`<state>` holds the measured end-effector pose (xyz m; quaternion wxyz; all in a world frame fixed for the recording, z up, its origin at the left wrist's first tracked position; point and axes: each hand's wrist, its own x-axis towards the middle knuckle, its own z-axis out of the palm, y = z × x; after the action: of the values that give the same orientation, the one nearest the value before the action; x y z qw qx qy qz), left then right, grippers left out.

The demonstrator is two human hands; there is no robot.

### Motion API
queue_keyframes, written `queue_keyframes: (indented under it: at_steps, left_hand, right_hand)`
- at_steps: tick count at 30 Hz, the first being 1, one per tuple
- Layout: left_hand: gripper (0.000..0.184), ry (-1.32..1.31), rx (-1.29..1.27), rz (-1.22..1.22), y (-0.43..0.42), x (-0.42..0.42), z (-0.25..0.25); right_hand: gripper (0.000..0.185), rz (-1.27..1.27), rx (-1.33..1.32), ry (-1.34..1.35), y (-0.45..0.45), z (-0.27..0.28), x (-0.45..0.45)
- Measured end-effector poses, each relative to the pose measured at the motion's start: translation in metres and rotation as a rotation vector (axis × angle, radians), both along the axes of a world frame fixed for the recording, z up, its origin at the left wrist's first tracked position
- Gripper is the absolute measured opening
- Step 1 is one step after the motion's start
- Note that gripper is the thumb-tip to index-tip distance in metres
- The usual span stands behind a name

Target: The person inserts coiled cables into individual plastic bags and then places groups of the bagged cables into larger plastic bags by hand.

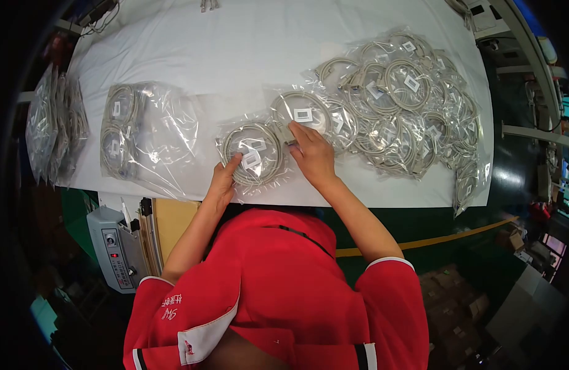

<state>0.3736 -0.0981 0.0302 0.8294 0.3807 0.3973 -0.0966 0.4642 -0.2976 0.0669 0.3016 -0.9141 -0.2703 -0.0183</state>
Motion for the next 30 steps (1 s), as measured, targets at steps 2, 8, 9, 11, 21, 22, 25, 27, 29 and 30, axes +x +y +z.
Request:
queue_keyframes:
  at_steps: [2,8,9,11,21,22,25,27,29,30]
  left_hand:
    - [0.043,-0.007,0.010,-0.037,0.000,0.002,-0.003]
    - [0.050,0.016,0.013,-0.025,0.001,0.003,-0.011]
    - [0.052,-0.026,-0.098,0.030,0.003,0.001,-0.013]
    - [0.055,-0.107,-0.326,0.127,0.004,0.000,-0.012]
    - [0.033,-0.077,-0.110,-0.101,0.016,-0.001,-0.004]
    - [0.033,-0.085,-0.112,-0.100,0.015,0.001,-0.004]
    - [0.036,-0.042,-0.091,-0.090,0.015,0.002,-0.004]
    - [0.038,-0.026,-0.120,-0.065,0.017,0.005,-0.002]
    - [0.043,0.009,-0.198,-0.011,0.014,0.008,-0.001]
    - [0.043,0.006,-0.203,-0.016,0.014,0.009,0.002]
  right_hand:
    - [0.050,-0.039,0.106,0.091,0.016,0.005,-0.012]
    - [0.047,0.083,0.121,0.056,0.048,0.007,-0.042]
    - [0.045,0.130,0.113,0.048,0.054,0.007,-0.048]
    - [0.046,0.220,0.067,0.079,0.065,0.006,-0.062]
    - [0.046,0.111,-0.599,-0.267,-0.066,0.004,0.005]
    - [0.046,0.105,-0.505,-0.204,-0.069,0.000,0.013]
    - [0.048,0.092,-0.301,-0.068,-0.064,0.001,0.018]
    - [0.049,0.036,0.070,0.081,-0.042,0.017,0.013]
    - [0.050,0.125,0.254,0.187,-0.024,0.024,0.003]
    - [0.051,0.245,0.257,0.222,-0.015,0.025,-0.002]
